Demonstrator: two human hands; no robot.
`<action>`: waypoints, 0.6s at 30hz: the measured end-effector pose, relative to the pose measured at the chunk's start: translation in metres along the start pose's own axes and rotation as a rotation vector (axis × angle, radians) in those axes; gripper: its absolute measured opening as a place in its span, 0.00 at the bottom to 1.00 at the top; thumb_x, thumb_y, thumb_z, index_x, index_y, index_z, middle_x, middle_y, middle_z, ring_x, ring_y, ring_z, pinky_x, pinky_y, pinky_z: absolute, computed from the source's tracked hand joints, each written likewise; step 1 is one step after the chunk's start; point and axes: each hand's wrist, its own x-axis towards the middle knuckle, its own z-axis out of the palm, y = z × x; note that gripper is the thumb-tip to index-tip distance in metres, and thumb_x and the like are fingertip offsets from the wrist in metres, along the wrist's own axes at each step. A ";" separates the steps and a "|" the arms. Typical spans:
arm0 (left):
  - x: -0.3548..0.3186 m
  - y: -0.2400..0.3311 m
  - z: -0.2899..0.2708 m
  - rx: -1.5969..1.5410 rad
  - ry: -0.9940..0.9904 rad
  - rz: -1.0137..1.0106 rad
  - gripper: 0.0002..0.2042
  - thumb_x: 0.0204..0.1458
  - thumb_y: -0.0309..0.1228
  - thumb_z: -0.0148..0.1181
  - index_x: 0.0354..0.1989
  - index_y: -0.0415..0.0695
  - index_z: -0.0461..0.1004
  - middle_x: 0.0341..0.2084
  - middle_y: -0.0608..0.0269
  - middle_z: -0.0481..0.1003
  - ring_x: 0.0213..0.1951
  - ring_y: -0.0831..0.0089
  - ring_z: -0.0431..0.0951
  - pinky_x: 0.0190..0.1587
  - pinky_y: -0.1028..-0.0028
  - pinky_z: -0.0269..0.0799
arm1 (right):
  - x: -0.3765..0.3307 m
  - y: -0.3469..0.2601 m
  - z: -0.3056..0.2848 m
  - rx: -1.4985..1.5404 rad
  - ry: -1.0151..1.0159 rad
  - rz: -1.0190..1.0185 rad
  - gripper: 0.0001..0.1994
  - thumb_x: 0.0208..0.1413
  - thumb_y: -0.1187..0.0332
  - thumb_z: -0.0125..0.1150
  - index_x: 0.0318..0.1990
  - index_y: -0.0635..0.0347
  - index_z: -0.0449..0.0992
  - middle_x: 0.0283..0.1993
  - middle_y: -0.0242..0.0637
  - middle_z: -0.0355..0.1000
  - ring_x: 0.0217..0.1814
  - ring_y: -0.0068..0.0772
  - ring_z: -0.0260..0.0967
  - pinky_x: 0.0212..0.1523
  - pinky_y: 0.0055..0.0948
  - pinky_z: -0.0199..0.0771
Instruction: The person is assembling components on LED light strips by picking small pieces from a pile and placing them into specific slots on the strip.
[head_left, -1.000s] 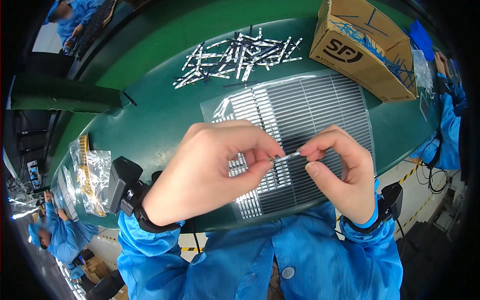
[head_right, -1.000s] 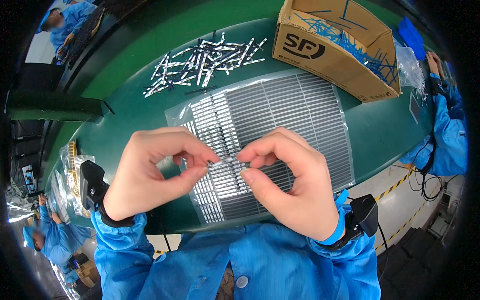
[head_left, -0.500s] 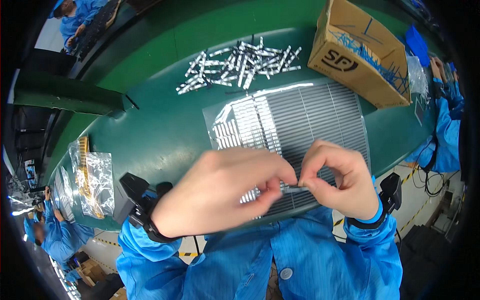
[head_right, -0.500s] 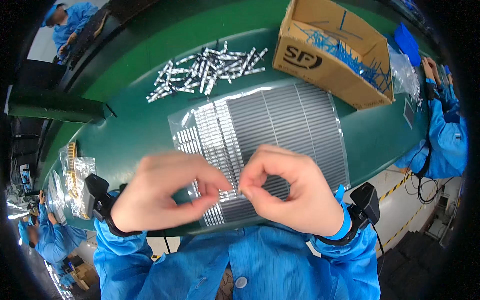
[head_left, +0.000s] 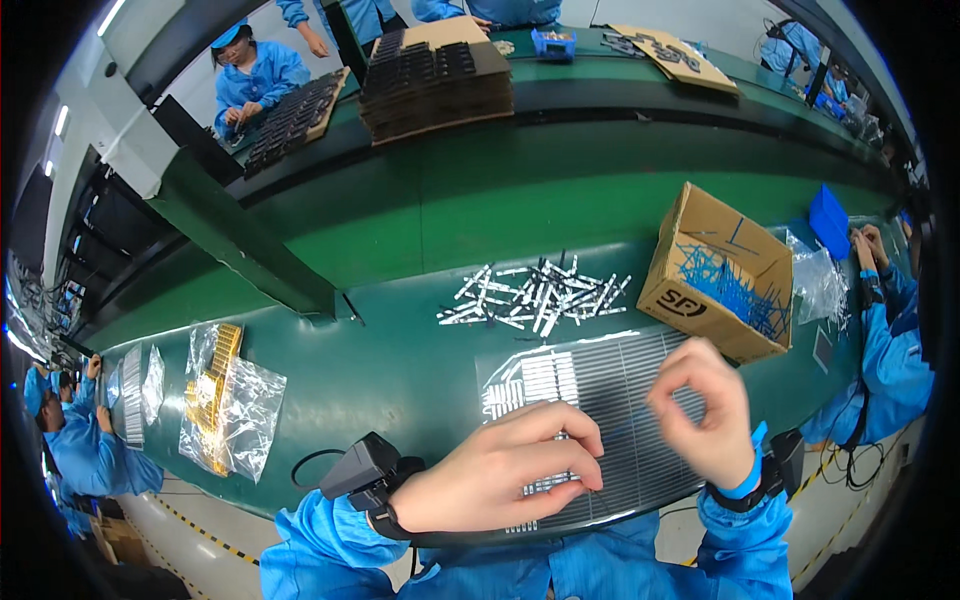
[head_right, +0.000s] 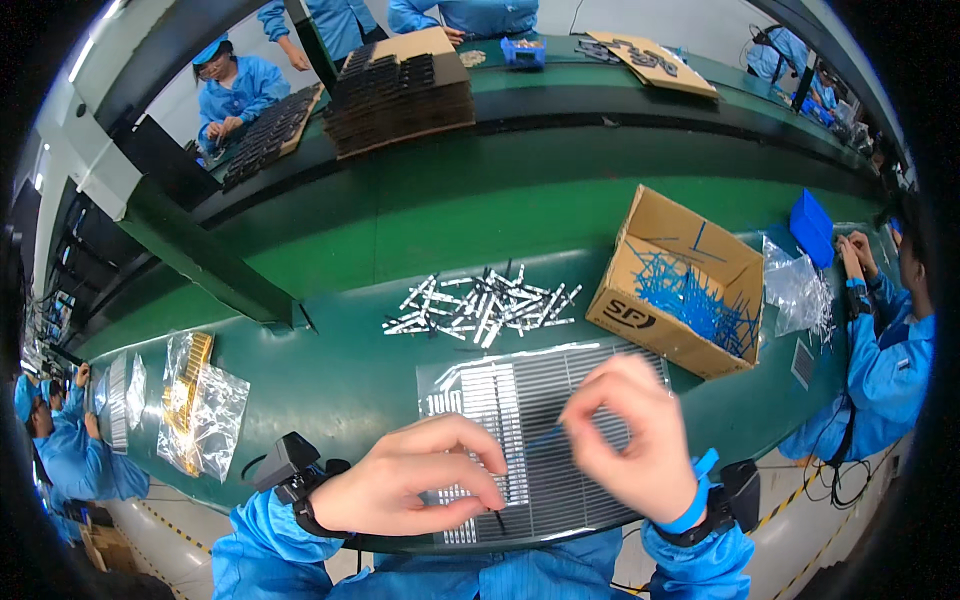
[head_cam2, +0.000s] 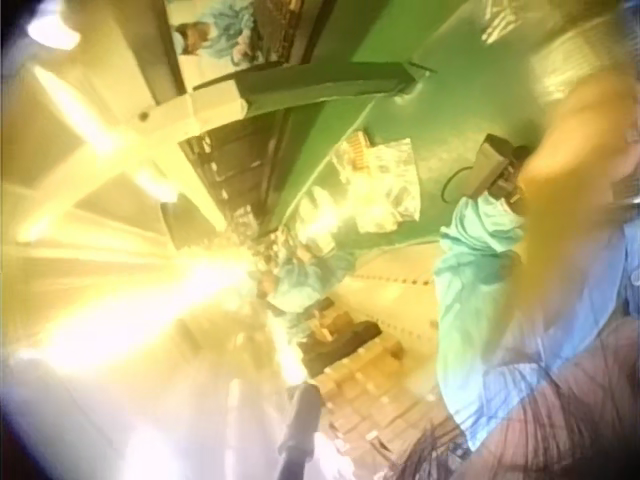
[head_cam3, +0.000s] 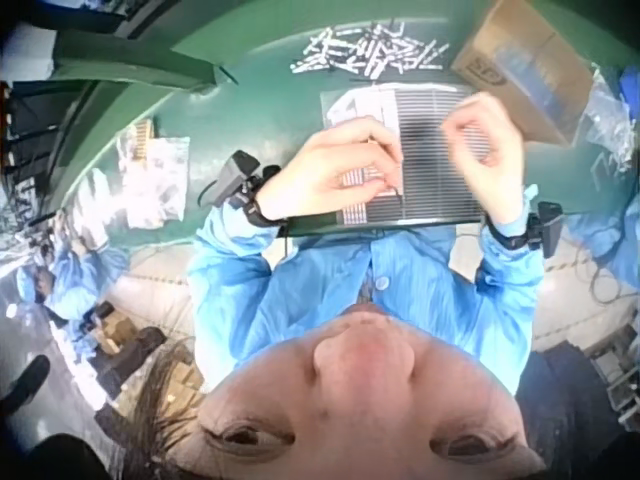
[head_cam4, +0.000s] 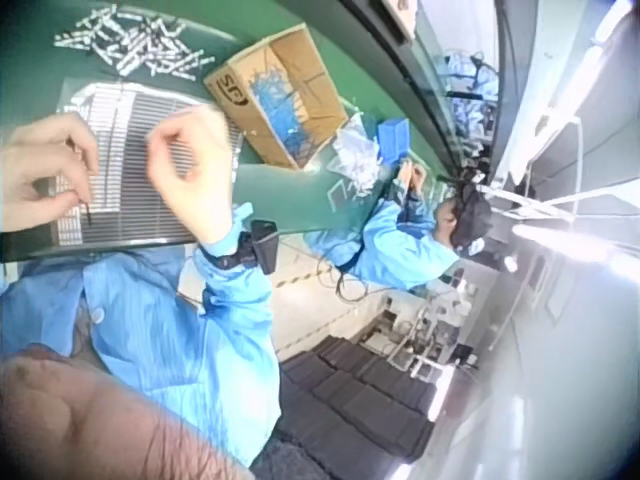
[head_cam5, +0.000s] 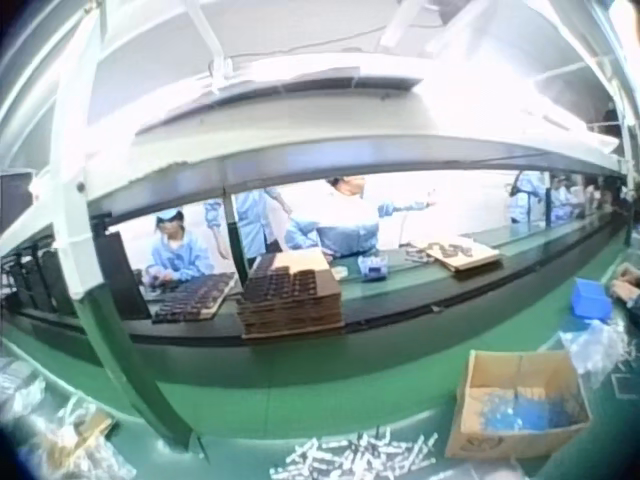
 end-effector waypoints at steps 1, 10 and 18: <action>0.000 0.003 -0.001 0.012 0.003 0.008 0.09 0.50 0.19 0.65 0.38 0.44 0.81 0.44 0.60 0.73 0.44 0.67 0.76 0.44 0.71 0.73 | 0.005 0.001 -0.007 -0.069 0.091 -0.019 0.05 0.45 0.81 0.63 0.28 0.61 0.73 0.31 0.35 0.70 0.37 0.35 0.68 0.42 0.30 0.67; -0.012 0.000 -0.001 -0.073 0.105 -0.074 0.09 0.49 0.17 0.65 0.38 0.42 0.81 0.46 0.59 0.73 0.46 0.67 0.77 0.47 0.70 0.74 | 0.041 0.083 -0.085 -0.860 0.697 -0.038 0.06 0.57 0.71 0.61 0.31 0.62 0.74 0.35 0.36 0.70 0.41 0.41 0.66 0.44 0.37 0.65; -0.023 -0.011 0.002 -0.010 0.158 -0.153 0.10 0.50 0.16 0.64 0.40 0.41 0.80 0.39 0.61 0.74 0.42 0.67 0.78 0.43 0.71 0.74 | 0.048 0.113 -0.089 -0.897 0.573 0.096 0.06 0.54 0.70 0.61 0.39 0.49 0.80 0.41 0.36 0.72 0.49 0.46 0.66 0.52 0.41 0.67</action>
